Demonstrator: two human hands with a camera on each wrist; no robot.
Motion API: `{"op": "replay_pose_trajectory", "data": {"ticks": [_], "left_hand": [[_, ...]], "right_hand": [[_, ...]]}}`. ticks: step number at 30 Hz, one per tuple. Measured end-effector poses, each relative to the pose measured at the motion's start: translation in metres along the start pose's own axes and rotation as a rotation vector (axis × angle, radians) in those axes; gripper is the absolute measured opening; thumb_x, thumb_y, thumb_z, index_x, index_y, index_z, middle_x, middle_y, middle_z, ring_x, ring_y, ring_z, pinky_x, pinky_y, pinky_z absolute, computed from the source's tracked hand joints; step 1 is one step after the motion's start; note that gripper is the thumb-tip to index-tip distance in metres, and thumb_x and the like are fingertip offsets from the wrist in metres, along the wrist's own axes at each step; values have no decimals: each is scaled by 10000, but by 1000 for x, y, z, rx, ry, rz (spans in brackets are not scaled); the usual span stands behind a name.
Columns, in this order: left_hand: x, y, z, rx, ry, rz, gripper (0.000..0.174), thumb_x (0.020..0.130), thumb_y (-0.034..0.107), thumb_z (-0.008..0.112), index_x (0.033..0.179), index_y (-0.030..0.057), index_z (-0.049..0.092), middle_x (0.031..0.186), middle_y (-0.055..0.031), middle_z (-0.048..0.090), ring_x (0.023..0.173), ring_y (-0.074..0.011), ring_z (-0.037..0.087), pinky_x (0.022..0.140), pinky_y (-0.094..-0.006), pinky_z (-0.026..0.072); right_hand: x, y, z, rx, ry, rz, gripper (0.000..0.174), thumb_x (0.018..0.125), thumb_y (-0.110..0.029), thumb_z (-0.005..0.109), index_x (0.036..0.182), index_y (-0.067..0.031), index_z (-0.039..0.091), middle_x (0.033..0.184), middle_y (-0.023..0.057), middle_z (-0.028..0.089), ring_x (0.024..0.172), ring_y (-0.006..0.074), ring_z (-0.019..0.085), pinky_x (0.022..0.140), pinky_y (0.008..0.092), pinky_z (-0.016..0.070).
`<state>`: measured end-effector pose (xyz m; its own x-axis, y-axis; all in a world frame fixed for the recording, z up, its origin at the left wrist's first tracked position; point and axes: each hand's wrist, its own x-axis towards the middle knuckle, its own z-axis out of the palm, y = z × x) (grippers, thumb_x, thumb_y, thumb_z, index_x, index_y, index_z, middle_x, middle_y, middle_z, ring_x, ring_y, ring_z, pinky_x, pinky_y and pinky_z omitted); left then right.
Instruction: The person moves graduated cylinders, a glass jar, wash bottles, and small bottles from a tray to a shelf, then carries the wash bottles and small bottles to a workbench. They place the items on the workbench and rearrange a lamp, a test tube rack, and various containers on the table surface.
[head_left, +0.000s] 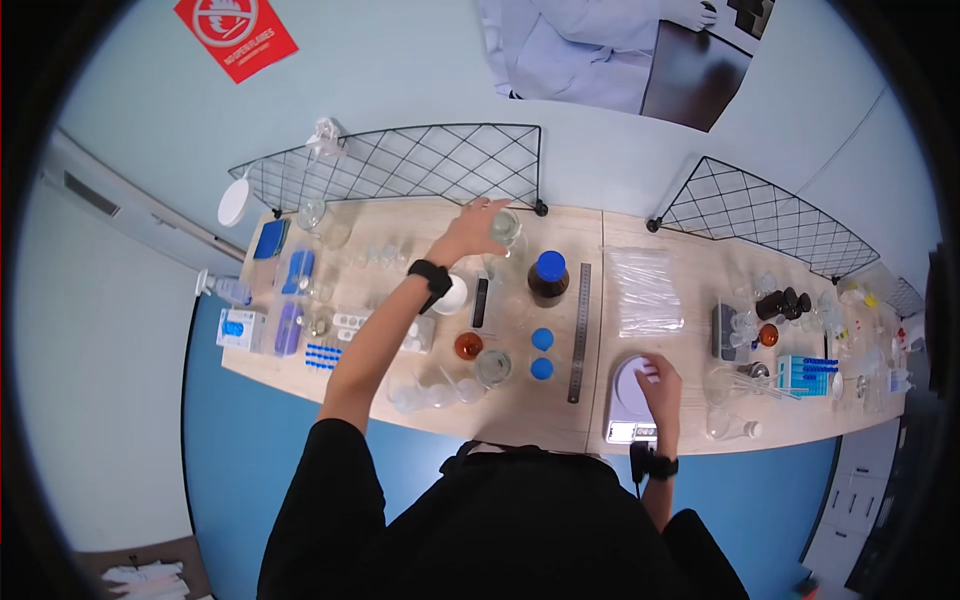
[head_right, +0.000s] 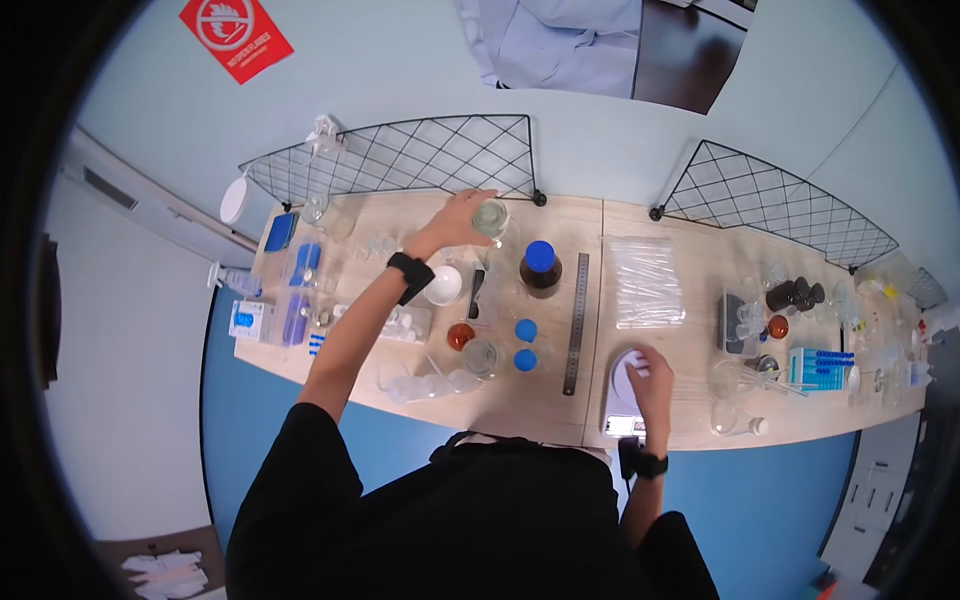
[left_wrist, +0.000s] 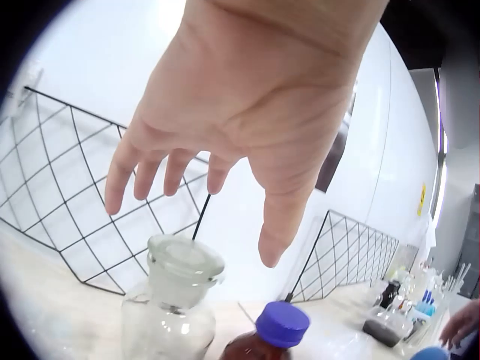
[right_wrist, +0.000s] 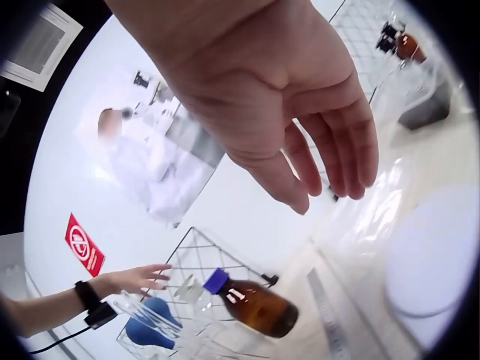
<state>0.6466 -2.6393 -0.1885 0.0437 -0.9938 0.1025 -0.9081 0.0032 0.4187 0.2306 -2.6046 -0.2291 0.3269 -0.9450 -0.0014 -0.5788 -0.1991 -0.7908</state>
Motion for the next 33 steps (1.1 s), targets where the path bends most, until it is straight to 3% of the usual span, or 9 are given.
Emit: {"op": "replay_pose_trajectory", "data": {"ticks": [1,3,7,12,14,16,17,25,33], "left_hand": [[8,-1,2,-5,-95,-40,856,484,271,759,1240,194,364,1223,-180,385,1079,-375,415,868,-423,400],[20,-4,12,27,-219,-75,848,476,265,760,1229,225,371,1198,-159,397,1050,-373,434,837,-432,420],[21,8,16,64,-202,-109,704,490,230,749,1121,222,436,1064,-158,453,971,-350,477,790,-411,435],[20,2,20,-35,-74,-192,587,485,189,729,1003,210,454,978,-176,425,873,-378,481,717,-428,455],[20,-2,15,-41,-51,-225,571,485,183,723,992,207,463,967,-182,429,870,-384,480,711,-426,456],[19,-2,-1,-37,116,-255,550,495,164,706,990,193,468,922,-172,439,828,-367,500,692,-399,452],[17,-1,-10,-34,111,-271,550,495,164,706,990,193,468,922,-172,439,828,-367,500,692,-399,452],[-29,32,-80,52,375,-284,496,498,109,675,957,164,496,855,-142,451,769,-328,506,647,-377,446],[-120,86,-145,60,437,-386,484,496,90,673,950,149,517,841,-124,448,758,-305,502,643,-359,436]], "right_hand": [[14,-16,13,-30,29,-132,307,678,-39,634,979,-48,572,832,87,595,713,156,574,606,263,462],[42,-46,39,147,-19,-34,352,651,-45,646,993,-63,563,845,117,579,720,220,565,629,301,466],[94,-65,75,111,-127,-100,476,624,-81,677,1073,-109,521,869,114,562,751,229,549,677,303,462],[131,-80,100,-36,-218,-299,598,614,-111,695,1161,-155,458,928,101,547,765,225,552,645,308,467],[141,-78,111,-23,-228,-420,609,590,-125,712,1141,-148,455,960,127,535,791,277,547,672,340,457],[151,-80,118,-25,-292,-397,579,587,-129,710,1106,-140,455,941,144,535,823,312,535,697,364,452],[155,-81,122,-33,-339,-371,550,584,-134,708,1072,-131,455,923,161,535,856,346,524,721,388,447],[186,-93,149,65,-336,-436,505,585,-149,711,1019,-105,456,892,167,553,824,350,544,708,381,444],[203,-96,184,123,-332,-542,533,587,-152,713,1036,-82,434,941,202,528,866,360,527,737,395,436]]}}
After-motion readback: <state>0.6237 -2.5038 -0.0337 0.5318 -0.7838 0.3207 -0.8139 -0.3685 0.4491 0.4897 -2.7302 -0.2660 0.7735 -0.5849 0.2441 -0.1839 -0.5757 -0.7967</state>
